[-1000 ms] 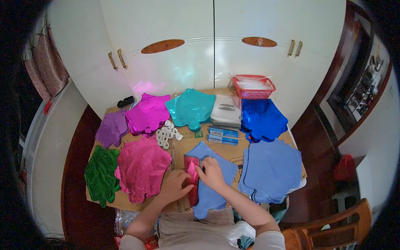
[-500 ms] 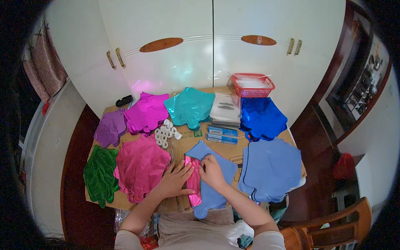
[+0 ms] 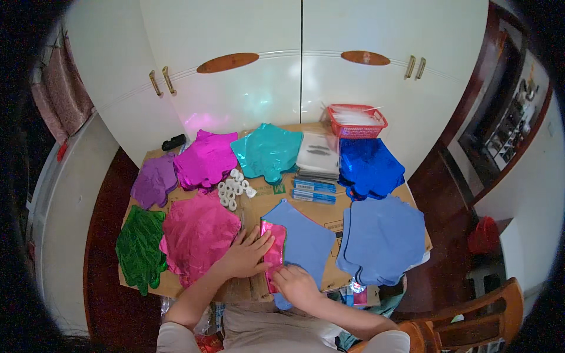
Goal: Folding colorful plastic items and placing them into mailing envelopes for shipping.
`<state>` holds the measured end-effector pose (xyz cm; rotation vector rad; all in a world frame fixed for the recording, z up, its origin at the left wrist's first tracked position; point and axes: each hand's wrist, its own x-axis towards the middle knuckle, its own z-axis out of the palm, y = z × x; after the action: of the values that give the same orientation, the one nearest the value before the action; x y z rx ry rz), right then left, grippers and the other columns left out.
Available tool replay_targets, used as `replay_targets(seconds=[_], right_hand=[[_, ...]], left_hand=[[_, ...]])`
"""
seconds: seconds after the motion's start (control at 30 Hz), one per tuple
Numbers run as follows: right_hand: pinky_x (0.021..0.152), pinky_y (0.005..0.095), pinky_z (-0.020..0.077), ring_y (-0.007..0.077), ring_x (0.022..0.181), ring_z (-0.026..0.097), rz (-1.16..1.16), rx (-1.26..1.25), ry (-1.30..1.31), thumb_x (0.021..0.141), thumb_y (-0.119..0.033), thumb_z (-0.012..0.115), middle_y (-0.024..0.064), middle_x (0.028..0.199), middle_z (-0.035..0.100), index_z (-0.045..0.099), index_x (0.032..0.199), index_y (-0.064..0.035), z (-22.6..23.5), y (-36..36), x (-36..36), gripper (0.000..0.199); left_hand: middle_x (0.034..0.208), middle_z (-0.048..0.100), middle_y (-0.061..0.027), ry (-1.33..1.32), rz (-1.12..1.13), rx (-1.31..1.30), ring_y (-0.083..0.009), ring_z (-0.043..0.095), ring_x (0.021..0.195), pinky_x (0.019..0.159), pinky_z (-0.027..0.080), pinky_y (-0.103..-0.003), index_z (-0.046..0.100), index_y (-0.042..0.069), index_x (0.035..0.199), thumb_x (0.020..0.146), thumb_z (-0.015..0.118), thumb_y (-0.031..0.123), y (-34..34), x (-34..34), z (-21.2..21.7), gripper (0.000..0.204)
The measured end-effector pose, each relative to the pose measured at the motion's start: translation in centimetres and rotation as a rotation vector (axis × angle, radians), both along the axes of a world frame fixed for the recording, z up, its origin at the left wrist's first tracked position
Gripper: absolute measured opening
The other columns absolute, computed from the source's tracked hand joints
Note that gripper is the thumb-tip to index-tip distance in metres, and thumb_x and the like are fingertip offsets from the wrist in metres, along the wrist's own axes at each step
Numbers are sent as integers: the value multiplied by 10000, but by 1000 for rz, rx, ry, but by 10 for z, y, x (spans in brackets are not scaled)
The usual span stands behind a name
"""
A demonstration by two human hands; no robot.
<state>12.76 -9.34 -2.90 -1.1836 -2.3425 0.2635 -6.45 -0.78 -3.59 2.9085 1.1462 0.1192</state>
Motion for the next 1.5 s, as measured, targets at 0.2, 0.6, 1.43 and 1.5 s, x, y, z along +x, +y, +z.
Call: replay_targets(seconds=[0.2,0.6,1.43,1.5], right_hand=[[929,363,447,205,1006,570,27,97,-118,747,-171,623,70,997,605,623,923,-51,-10,-6,3,213],[917,360,452,245,1027,565,-1,14,67,764,-303,666,82,1028,603,616,892,-52,-14,-13,7,286],[683,354,480,263,786,632,-405,-574,497,781,-278,640,193,832,638,490,1214,-26,14,61,88,523],[738,373,468,287,868,612,-443,-671,461,796,-246,621,213,941,619,455,1244,-8,22,35,79,534]], left_hand=[[1418,357,-72,-47,33,-10,-324,268,1335,1060,214,-538,344,104,1374,851,485,514,21,-1,0,679],[1410,337,-175,-13,-216,32,-297,264,1338,1090,174,-478,328,5,1363,844,448,564,17,-4,4,772],[1404,237,-300,76,-126,-40,-511,160,1299,1056,125,-578,300,116,1406,604,480,826,-22,7,18,1087],[1405,228,-306,88,-100,-52,-508,144,1307,1060,112,-578,288,81,1406,606,479,824,-25,10,16,1108]])
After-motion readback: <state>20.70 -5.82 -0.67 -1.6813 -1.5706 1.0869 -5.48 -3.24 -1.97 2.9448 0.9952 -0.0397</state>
